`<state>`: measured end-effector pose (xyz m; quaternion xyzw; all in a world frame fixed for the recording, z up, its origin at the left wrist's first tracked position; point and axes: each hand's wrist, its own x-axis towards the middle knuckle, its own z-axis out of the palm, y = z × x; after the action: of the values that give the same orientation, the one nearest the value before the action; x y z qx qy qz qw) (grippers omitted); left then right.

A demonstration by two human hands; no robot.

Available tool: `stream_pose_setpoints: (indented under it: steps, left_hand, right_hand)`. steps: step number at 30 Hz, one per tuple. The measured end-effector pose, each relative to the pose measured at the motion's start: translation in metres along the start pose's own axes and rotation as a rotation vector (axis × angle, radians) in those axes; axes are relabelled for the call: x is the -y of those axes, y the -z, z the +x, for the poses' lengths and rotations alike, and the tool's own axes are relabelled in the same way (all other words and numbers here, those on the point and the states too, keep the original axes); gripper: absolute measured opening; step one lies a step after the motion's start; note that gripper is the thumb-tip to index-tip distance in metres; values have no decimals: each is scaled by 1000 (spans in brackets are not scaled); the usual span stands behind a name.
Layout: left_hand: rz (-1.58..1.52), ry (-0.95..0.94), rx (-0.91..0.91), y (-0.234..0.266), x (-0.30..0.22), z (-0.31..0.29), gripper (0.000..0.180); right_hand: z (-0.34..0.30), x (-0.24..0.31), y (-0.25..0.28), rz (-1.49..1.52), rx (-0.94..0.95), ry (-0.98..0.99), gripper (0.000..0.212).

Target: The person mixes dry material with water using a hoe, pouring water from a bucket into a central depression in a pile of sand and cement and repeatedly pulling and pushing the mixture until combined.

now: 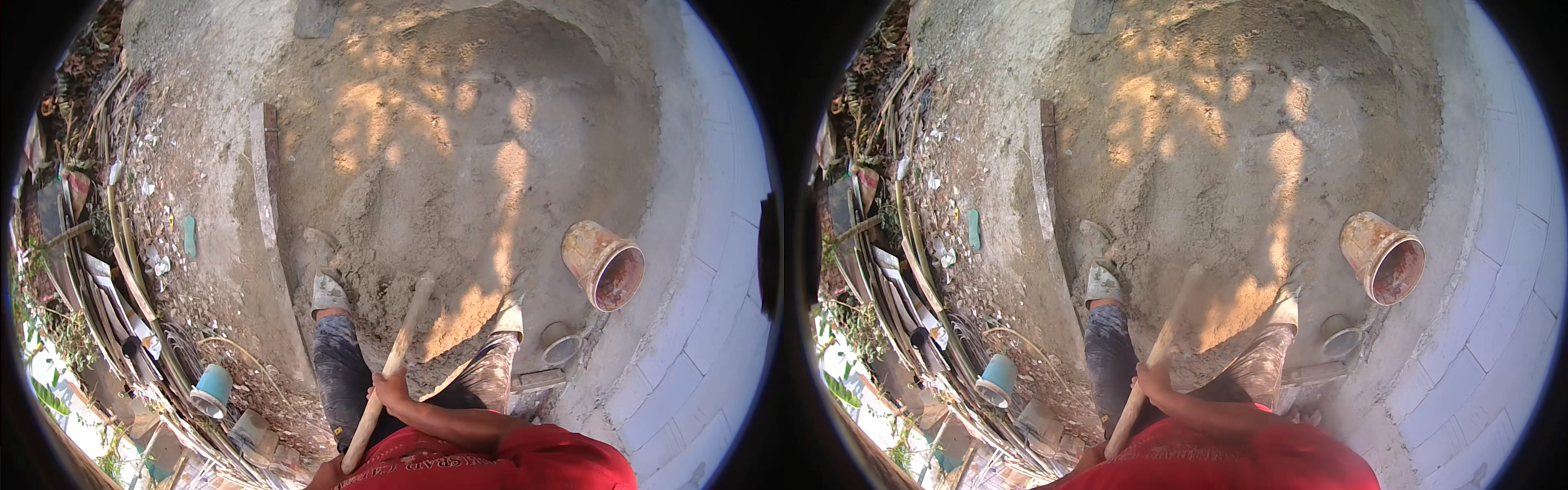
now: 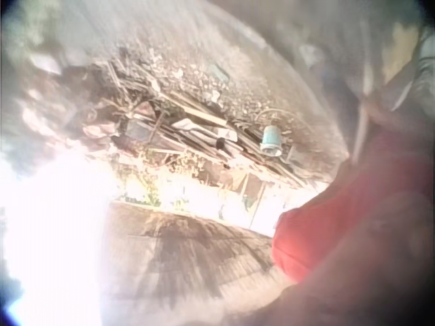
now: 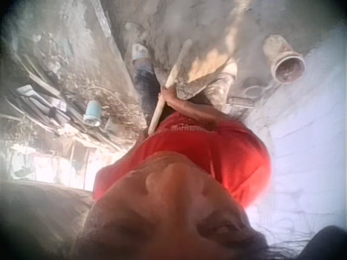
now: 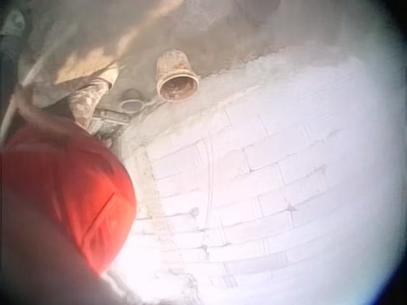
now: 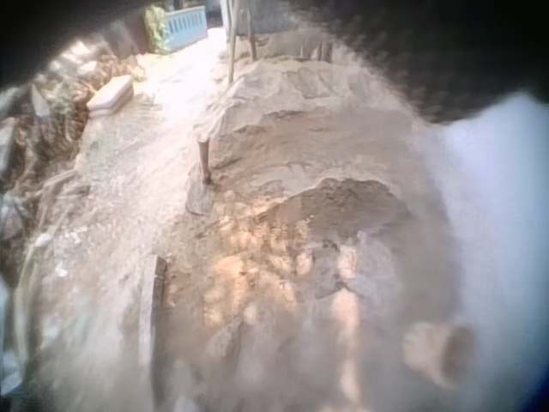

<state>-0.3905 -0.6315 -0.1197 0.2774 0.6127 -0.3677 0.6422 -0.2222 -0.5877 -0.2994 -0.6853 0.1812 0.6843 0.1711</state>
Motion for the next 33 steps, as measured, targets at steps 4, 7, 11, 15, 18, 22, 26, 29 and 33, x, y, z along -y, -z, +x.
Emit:
stream_pose_setpoints:
  steps: [4,7,11,15,18,22,26,29,33]
  left_hand:
    - [211,-131,-121,15,-93,40,44]
    - [370,-578,-352,14,-213,182,38]
    - [470,-860,-658,17,-469,297,17]
    - [612,-938,-803,17,-635,328,20]
    - [619,-910,-718,-17,-645,361,21]
    - [603,-616,-574,-30,-532,392,27]
    - [643,-488,-534,-51,-389,365,31]
    - [624,-309,-432,-57,-301,320,31]
    - [673,-191,-310,-57,-215,225,29]
  right_hand:
    - [55,74,61,273,-19,235,33]
    - [145,223,129,461,-25,503,23]
    - [243,451,242,418,-122,850,23]
    - [297,566,301,310,-220,812,38]
    - [348,565,360,101,-281,688,33]
    - [375,454,317,336,-178,710,30]
    - [351,317,259,291,-255,459,28]
    - [313,232,209,122,-362,274,43]
    - [274,78,177,169,-183,142,46]
